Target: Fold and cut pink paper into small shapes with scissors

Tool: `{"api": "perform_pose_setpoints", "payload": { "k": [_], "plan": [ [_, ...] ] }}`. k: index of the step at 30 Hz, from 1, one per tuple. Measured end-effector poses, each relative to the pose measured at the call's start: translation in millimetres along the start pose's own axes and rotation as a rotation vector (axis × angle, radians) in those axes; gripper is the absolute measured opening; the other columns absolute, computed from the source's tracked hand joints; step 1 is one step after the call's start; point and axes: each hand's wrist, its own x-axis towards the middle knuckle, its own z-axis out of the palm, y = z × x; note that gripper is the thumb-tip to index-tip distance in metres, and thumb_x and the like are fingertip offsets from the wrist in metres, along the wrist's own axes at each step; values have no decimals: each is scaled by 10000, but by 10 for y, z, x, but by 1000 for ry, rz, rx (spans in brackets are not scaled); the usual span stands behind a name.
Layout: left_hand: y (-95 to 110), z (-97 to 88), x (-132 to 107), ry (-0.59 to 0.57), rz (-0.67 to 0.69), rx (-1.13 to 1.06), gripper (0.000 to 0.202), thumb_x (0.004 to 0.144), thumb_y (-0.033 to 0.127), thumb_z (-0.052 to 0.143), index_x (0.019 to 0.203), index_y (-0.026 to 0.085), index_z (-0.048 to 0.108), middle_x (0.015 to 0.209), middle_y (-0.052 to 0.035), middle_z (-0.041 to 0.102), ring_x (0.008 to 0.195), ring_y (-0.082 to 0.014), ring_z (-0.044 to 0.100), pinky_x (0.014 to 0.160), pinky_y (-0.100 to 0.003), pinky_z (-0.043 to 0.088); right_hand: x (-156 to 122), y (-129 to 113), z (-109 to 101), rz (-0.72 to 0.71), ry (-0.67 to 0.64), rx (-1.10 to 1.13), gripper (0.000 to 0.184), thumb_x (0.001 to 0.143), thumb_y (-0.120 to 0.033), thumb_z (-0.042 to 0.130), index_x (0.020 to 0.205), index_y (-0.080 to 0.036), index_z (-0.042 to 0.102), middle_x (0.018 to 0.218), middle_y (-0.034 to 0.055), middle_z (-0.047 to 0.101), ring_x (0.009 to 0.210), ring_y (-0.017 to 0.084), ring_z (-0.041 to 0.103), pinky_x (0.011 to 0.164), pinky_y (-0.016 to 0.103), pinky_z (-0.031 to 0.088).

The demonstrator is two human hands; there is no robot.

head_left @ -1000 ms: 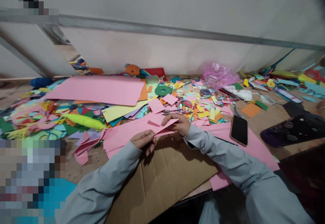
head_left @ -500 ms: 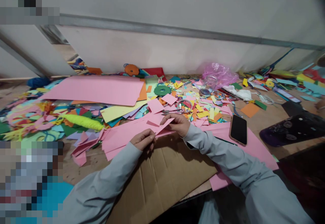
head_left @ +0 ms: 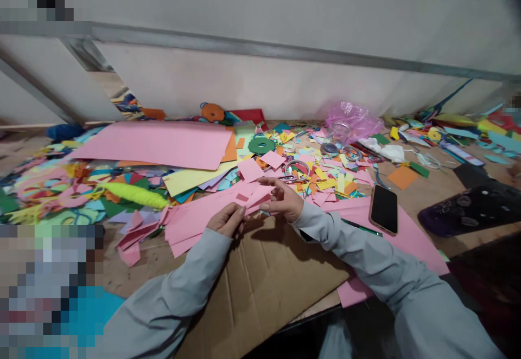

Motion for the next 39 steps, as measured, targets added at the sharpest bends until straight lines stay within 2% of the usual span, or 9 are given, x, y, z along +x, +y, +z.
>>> {"api": "perform_pose_setpoints", "payload": {
  "k": [4, 7, 11, 14, 17, 22, 26, 32, 39],
  "plan": [
    [-24, 51, -35, 7, 52, 48, 379, 822, 535, 550, 650, 198, 533, 410, 67, 474, 335, -72, 372, 361, -192, 278, 13, 57, 18, 74, 16, 22, 501, 502, -354, 873, 882, -144, 621, 658, -21, 649, 569, 117, 615, 553, 236, 508],
    [-34, 69, -53, -30, 72, 64, 381, 819, 539, 551, 646, 199, 537, 437, 60, 502, 363, -82, 402, 388, -202, 318, -5, 55, 20, 73, 40, -47, 438, 523, -433, 850, 754, -132, 632, 603, -11, 654, 480, 109, 592, 488, 234, 494],
    [-9, 48, -61, -109, -6, 40, 427, 805, 581, 544, 673, 180, 610, 523, 17, 597, 426, -104, 487, 423, -216, 353, -56, 28, 32, 46, 39, -132, 405, 567, -470, 820, 684, -132, 629, 573, -4, 639, 426, 101, 560, 422, 221, 461],
    [20, 30, -63, -143, -73, -13, 441, 797, 596, 551, 744, 168, 640, 555, 5, 629, 396, -95, 474, 401, -210, 342, -83, 13, 51, 30, 16, -195, 385, 605, -466, 800, 665, -128, 626, 587, 7, 634, 437, 95, 545, 416, 216, 444],
    [27, 29, -54, -161, -65, -44, 403, 793, 561, 586, 726, 165, 608, 535, 10, 633, 340, -70, 436, 373, -190, 319, -88, 0, 70, -24, 19, -250, 375, 612, -451, 798, 669, -138, 601, 572, -12, 605, 439, 81, 505, 405, 203, 413],
    [-4, 47, -28, -59, -13, -37, 344, 817, 482, 589, 690, 163, 603, 498, 21, 625, 331, -51, 434, 371, -165, 326, -80, -5, 84, -66, 70, -175, 468, 580, -431, 824, 835, -183, 520, 660, -55, 596, 478, 85, 550, 438, 206, 464],
    [-33, 61, -28, -18, -9, -21, 344, 845, 450, 557, 661, 164, 613, 370, 52, 518, 321, -58, 430, 376, -156, 345, -72, 24, 70, -20, 84, -164, 476, 590, -453, 815, 746, -185, 453, 595, -50, 590, 530, 127, 628, 471, 216, 489],
    [-34, 80, -39, 25, -32, -57, 349, 829, 484, 552, 692, 170, 616, 366, 60, 515, 308, -71, 437, 341, -162, 362, -57, 98, 58, -21, 79, -70, 492, 588, -443, 823, 713, -189, 420, 570, -50, 634, 553, 148, 674, 522, 236, 520],
    [8, 101, -50, 17, -5, -16, 354, 813, 494, 578, 670, 170, 605, 362, 62, 516, 298, -60, 416, 337, -156, 354, -61, 161, 55, -51, 124, -49, 441, 632, -398, 807, 710, -185, 429, 579, -61, 623, 559, 154, 691, 475, 211, 515]
  ]
}}
